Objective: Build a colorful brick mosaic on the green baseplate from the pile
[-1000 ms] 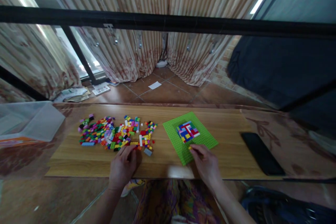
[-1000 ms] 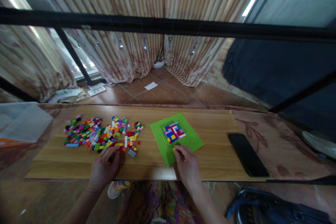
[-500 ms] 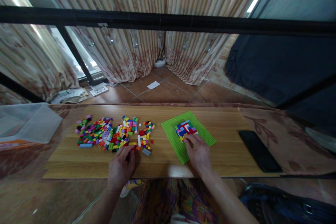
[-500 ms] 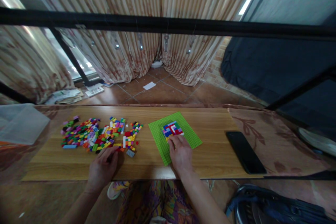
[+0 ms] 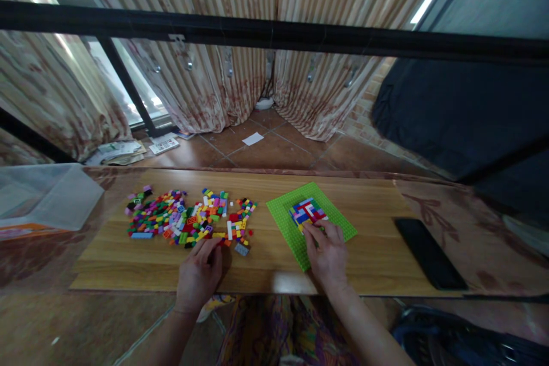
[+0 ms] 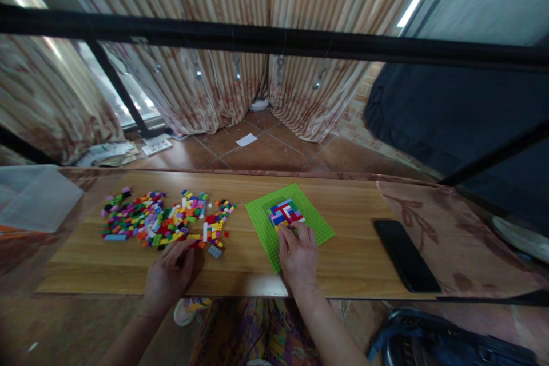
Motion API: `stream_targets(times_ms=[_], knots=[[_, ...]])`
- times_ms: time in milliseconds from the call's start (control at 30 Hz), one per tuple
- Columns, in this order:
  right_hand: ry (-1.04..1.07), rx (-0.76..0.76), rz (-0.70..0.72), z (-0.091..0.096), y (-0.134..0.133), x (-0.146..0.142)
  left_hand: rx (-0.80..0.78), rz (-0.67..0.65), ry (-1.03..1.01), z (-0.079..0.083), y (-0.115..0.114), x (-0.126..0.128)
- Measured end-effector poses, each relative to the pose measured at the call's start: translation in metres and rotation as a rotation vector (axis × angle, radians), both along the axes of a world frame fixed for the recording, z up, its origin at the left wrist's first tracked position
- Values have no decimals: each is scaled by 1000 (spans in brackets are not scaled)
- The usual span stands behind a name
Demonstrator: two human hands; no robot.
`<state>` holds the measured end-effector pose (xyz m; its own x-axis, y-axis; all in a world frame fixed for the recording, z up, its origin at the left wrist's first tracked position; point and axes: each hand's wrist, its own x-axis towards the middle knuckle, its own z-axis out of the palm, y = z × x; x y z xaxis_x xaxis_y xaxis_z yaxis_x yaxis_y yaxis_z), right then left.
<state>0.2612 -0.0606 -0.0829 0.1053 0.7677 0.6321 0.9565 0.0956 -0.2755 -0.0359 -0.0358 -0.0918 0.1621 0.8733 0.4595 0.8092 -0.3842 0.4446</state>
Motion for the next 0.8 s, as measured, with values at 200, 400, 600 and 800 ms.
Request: stream_targets(times_ms=[200, 400, 600, 800], knots=[[25, 2, 10, -12, -3, 3, -19, 7, -13, 0, -1, 0], [68, 11, 21, -17, -1, 4, -27, 12, -16, 1, -1, 1], [112, -35, 47, -9, -6, 7, -9, -11, 9, 1, 0, 0], [242, -10, 44, 0, -33, 4, -21, 2, -1, 1, 1, 1]])
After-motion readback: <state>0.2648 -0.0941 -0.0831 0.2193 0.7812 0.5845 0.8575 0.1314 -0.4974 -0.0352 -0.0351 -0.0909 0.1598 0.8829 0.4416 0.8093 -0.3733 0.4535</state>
